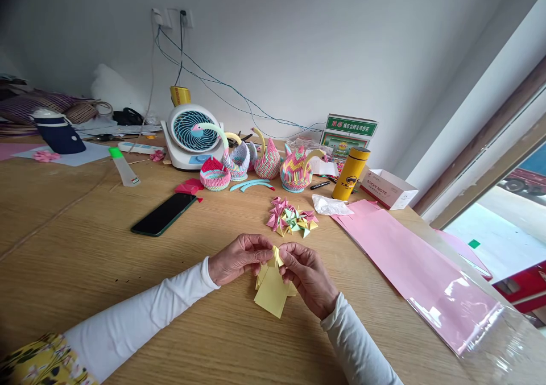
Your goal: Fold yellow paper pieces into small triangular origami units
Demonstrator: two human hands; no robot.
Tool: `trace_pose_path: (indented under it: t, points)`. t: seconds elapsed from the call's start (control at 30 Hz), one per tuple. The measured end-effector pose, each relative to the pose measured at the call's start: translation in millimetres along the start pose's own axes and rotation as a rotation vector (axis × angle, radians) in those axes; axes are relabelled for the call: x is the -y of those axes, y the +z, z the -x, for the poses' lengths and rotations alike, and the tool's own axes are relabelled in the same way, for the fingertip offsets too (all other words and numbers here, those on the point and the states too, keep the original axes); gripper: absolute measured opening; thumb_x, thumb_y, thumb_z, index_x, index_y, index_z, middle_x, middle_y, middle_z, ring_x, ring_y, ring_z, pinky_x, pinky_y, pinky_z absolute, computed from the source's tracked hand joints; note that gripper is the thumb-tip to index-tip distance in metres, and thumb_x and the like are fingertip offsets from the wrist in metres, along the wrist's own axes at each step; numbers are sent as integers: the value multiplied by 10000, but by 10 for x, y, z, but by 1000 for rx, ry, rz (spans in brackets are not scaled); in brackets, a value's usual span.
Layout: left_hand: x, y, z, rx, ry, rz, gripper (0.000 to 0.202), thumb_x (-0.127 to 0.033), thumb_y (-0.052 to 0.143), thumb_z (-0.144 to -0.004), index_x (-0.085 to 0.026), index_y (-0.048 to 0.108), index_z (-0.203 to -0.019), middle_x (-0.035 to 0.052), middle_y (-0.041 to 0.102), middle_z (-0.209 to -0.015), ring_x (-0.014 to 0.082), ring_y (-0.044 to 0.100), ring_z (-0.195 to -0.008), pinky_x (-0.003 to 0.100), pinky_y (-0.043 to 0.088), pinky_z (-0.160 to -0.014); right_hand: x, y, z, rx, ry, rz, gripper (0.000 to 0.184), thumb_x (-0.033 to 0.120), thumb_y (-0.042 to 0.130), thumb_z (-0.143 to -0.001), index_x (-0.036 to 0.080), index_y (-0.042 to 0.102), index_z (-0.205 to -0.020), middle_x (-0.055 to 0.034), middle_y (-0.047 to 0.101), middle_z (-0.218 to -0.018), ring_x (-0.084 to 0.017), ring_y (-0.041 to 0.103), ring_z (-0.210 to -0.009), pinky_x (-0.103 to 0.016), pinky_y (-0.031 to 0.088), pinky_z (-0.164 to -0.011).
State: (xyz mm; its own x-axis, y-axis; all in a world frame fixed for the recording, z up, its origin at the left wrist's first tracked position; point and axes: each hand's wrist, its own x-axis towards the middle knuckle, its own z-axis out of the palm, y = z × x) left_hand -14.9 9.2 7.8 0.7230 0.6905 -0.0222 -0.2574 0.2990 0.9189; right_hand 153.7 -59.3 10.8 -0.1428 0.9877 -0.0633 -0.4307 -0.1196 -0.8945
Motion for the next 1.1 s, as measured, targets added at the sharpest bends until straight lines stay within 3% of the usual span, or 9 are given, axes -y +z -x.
trace_pose_path:
  t: [0.27, 0.4, 0.67, 0.8, 0.93, 1.1]
  points:
    - [-16, 67, 34, 33, 9, 65, 299, -294, 793, -644, -127, 632, -832, 13, 637, -711, 87, 587, -616, 147, 463, -471, -27, 79, -1, 93, -13, -96, 141, 259, 717, -783, 174, 613, -828, -12, 631, -708, -37, 493, -517, -105, 407, -460]
    - [14, 79, 28, 18, 56, 78, 354, -321, 784, -653, -129, 635, -910, 20, 647, -735, 104, 609, -634, 170, 488, -488, -56, 111, 2, 63, -52, -81, 144, 279, 704, -795, 174, 608, -817, 9, 594, -680, -24, 446, -486, -98, 373, -438]
    - [43, 103, 27, -83, 110, 95, 329, -330, 781, -651, -122, 619, -849, 18, 640, -703, 110, 607, -647, 169, 466, -491, -108, 163, 8, -27, -143, 41, 204, 386, 637, -830, 194, 571, -849, 22, 548, -703, -59, 466, -532, -143, 377, -453]
    - [34, 116, 28, -144, 182, 12, 294, -340, 736, -704, -130, 599, -858, 7, 626, -668, 96, 589, -617, 152, 424, -474, -117, 194, 5, -67, -188, 122, 267, 456, 608, -827, 204, 557, -897, 9, 567, -708, -96, 491, -544, -186, 395, -444]
    - [32, 131, 30, -192, 262, -135, 296, -348, 726, -705, -122, 580, -828, -2, 595, -648, 84, 543, -558, 164, 419, -451, -142, 157, -28, -141, -266, 232, 261, 381, 716, -750, 196, 547, -824, 27, 572, -643, -87, 462, -501, -192, 392, -439]
    - [30, 125, 42, -169, 288, -279, 303, -367, 714, -702, -130, 555, -804, 13, 596, -680, 126, 585, -622, 182, 450, -444, -149, 38, -48, -203, -310, 331, 222, 360, 704, -767, 180, 587, -825, 36, 547, -591, -85, 476, -510, -193, 401, -451]
